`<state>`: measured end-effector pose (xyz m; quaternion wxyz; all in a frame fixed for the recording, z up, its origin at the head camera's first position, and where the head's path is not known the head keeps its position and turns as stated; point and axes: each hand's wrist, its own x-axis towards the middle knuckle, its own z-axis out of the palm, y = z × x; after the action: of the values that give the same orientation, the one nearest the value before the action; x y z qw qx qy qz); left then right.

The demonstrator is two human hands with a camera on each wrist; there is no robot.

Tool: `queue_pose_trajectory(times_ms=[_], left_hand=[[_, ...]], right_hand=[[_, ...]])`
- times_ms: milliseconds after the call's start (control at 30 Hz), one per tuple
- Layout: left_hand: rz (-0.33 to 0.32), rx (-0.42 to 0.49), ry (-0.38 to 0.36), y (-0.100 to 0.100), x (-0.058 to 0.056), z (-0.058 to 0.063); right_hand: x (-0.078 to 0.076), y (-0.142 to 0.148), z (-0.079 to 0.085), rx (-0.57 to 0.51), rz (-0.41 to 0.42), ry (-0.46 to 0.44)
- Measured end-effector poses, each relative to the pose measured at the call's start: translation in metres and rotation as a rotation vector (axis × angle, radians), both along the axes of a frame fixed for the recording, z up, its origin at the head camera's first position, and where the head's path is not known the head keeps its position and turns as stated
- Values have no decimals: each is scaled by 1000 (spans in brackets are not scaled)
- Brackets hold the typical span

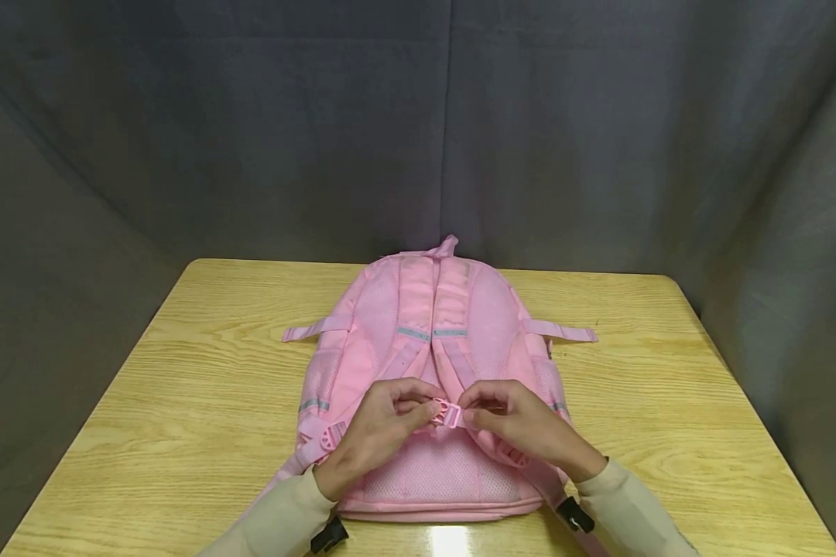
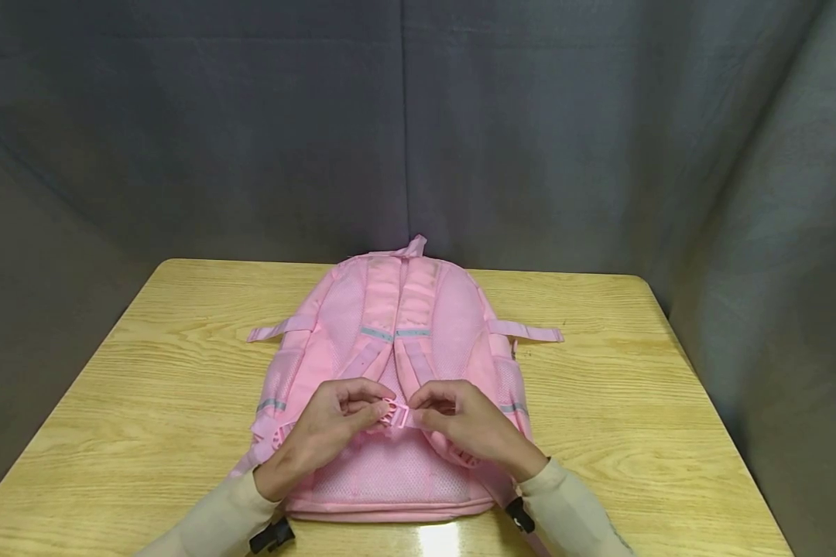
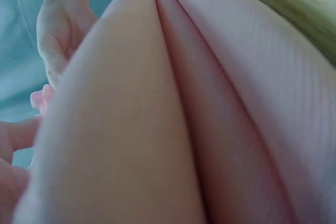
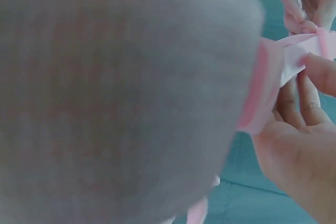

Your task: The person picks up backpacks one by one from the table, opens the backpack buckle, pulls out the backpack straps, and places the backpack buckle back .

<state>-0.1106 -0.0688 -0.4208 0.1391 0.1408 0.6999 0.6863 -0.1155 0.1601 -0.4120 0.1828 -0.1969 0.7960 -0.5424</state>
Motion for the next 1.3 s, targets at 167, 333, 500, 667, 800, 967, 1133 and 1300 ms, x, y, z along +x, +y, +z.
queue_pose_trajectory(times_ms=[167, 333, 500, 667, 800, 967, 1133, 1300], left_hand=[[-10, 5, 11, 0, 1, 1], [-24, 27, 16, 0, 2, 2], [-20, 20, 7, 1, 2, 1], [-16, 11, 14, 2, 2, 0], [-17, 9, 19, 2, 2, 0], [-11, 8, 12, 2, 2, 1], [-11, 15, 9, 2, 2, 2], [-10, 16, 4, 1, 2, 1]], right_hand=[[0, 2, -3, -11, 5, 13], [0, 1, -4, -36, 16, -10], [2, -1, -2, -77, 17, -67], [4, -1, 0, -117, 22, -136], [4, -1, 1, -140, 40, -179], [3, -1, 2, -104, 30, -138], [2, 1, 1, -49, 7, -78], [2, 2, 0, -26, 15, -21]])
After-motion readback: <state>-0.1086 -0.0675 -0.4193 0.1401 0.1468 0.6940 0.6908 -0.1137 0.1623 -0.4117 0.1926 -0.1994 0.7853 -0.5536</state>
